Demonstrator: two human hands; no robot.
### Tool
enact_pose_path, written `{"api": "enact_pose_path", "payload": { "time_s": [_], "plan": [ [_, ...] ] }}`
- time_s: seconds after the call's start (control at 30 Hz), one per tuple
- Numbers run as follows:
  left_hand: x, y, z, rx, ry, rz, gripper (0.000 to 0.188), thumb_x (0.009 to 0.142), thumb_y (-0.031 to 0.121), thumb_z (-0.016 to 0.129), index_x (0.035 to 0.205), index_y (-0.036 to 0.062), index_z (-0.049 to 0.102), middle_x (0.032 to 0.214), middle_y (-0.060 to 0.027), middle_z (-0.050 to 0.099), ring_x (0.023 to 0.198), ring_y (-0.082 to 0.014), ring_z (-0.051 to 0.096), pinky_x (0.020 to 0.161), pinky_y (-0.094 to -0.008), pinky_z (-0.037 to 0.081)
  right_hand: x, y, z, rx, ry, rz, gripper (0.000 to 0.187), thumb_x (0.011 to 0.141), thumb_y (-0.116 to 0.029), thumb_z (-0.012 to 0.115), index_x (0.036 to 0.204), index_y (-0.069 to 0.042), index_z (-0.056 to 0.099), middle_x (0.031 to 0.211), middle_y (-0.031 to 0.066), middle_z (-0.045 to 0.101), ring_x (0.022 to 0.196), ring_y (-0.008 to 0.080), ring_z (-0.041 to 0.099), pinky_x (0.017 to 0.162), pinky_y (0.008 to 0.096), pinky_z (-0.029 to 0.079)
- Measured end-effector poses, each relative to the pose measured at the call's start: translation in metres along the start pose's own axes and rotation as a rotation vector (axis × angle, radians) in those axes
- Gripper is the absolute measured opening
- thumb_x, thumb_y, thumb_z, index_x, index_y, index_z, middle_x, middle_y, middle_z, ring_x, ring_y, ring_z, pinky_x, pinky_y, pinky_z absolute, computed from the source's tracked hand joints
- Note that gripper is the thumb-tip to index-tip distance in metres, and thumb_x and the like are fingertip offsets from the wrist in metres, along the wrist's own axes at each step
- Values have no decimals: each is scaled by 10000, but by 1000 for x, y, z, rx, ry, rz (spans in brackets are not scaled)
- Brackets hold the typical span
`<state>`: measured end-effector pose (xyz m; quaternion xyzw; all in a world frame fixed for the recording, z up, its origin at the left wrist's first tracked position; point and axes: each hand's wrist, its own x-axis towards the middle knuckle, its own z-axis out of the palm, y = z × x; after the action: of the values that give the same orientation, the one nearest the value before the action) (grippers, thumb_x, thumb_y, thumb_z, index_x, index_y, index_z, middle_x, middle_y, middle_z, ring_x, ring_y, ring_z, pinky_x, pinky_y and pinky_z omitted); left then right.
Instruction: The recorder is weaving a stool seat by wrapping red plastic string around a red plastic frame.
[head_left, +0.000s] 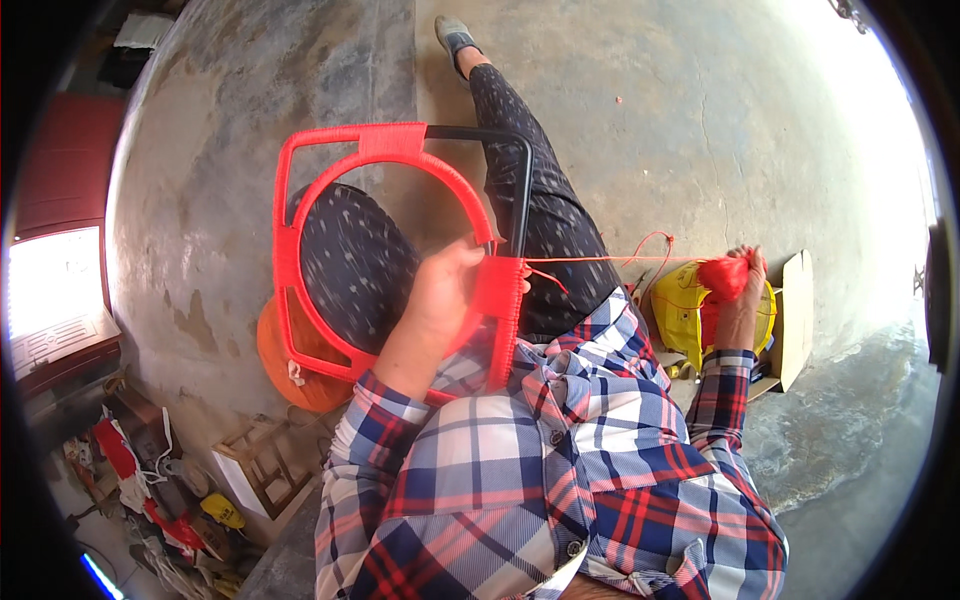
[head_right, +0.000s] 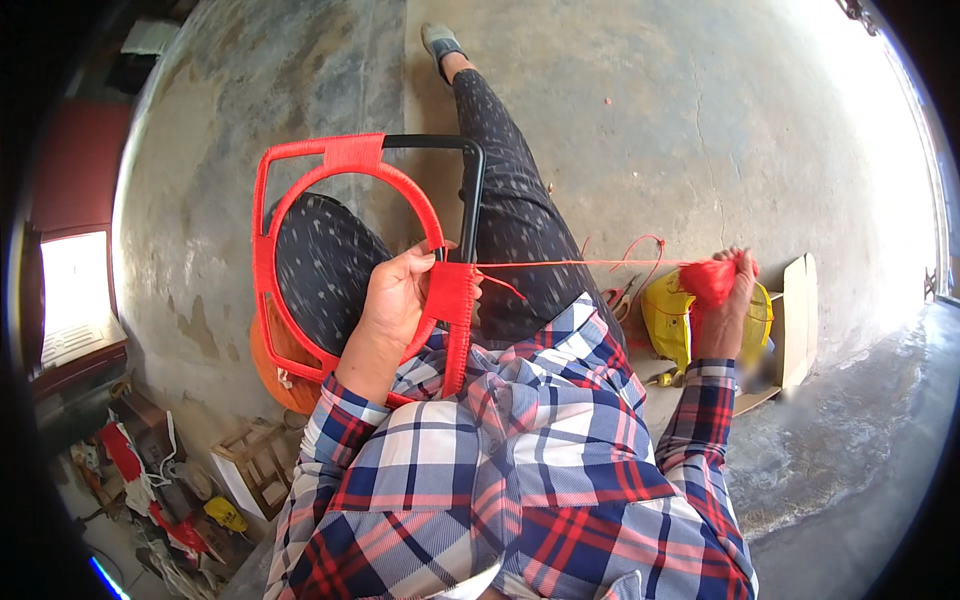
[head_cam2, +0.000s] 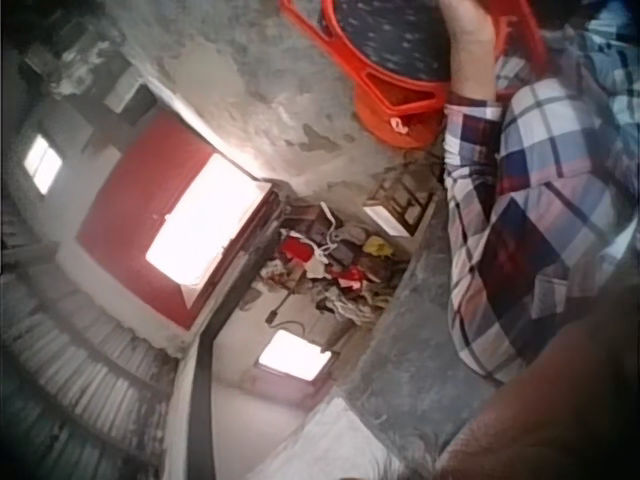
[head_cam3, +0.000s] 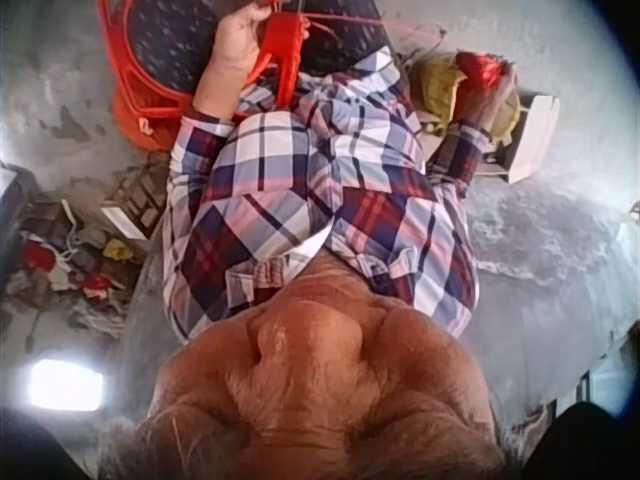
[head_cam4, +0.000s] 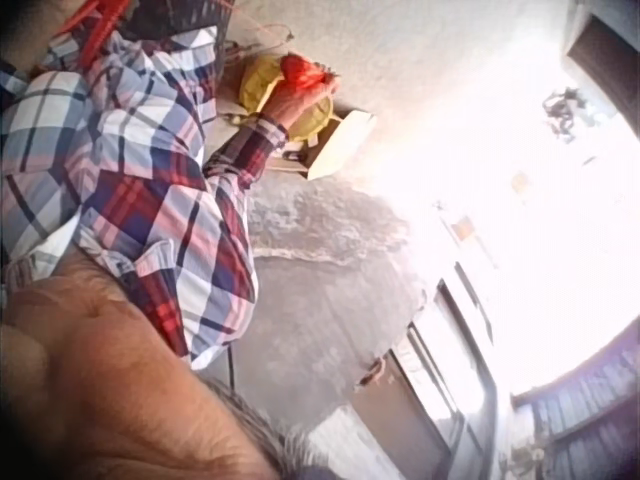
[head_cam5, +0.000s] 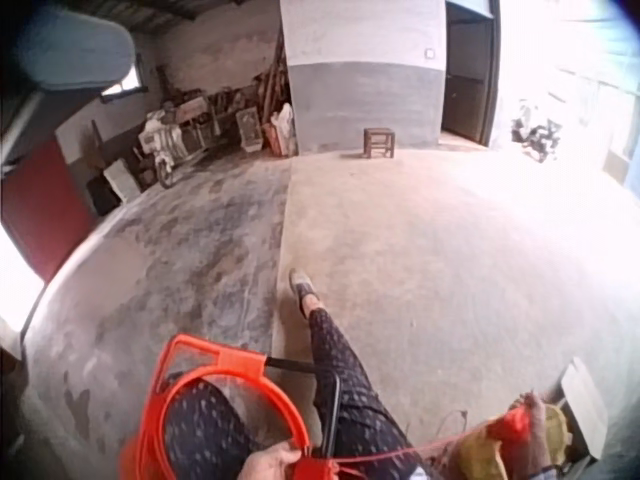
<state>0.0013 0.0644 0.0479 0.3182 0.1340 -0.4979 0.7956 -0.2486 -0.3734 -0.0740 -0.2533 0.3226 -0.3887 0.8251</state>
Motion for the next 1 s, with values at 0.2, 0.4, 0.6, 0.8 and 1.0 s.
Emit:
{"api": "enact_pose_path", "payload": {
  "time_s": [0.2, 0.4, 0.6, 0.8, 1.0],
  "plan": [
    [1, -1, 0, 90, 72, 42, 359, 886, 196, 457, 1180, -2, 510, 1111, -211, 616, 929, -362, 651, 812, -472, 545, -84, 77, 202, -561, -382, 105, 390, 771, -57, 532, 1158, -42, 488, 932, 101, 582, 868, 207, 575, 791, 345, 493],
    [1, -8, 23, 271, 124, 502, 483, 916, 353, 489, 1287, 44, 460, 1208, -94, 575, 1108, -211, 530, 908, -363, 415, -141, 121, 323, -1237, -1361, -783, 200, 708, -78, 633, 905, -62, 605, 901, 108, 609, 871, 312, 619, 737, 393, 517],
    [3, -14, -24, 199, 172, 408, 386, 813, 116, 481, 1186, 30, 525, 1159, -116, 592, 1106, -260, 562, 978, -430, 438, -146, 146, 327, -1370, -1544, -839, 91, 739, -124, 610, 801, -58, 600, 825, 95, 603, 798, 288, 620, 688, 408, 514],
    [-1, -18, -11, 154, 167, 305, 363, 831, 151, 486, 1167, 19, 522, 1176, -113, 566, 1123, -236, 539, 978, -401, 426, -145, 162, 301, -1288, -1391, -554, 87, 796, -117, 618, 848, -55, 649, 833, 110, 643, 837, 320, 632, 741, 415, 512],
    [-6, -11, -10, 229, 53, 286, 330, 807, 82, 441, 1127, 36, 506, 1143, -107, 579, 994, -225, 596, 882, -383, 492, -183, 83, 372, -786, -1434, -362, 317, 846, -219, 635, 1087, -13, 624, 1027, 148, 638, 926, 272, 626, 788, 374, 495]
  ]
}}
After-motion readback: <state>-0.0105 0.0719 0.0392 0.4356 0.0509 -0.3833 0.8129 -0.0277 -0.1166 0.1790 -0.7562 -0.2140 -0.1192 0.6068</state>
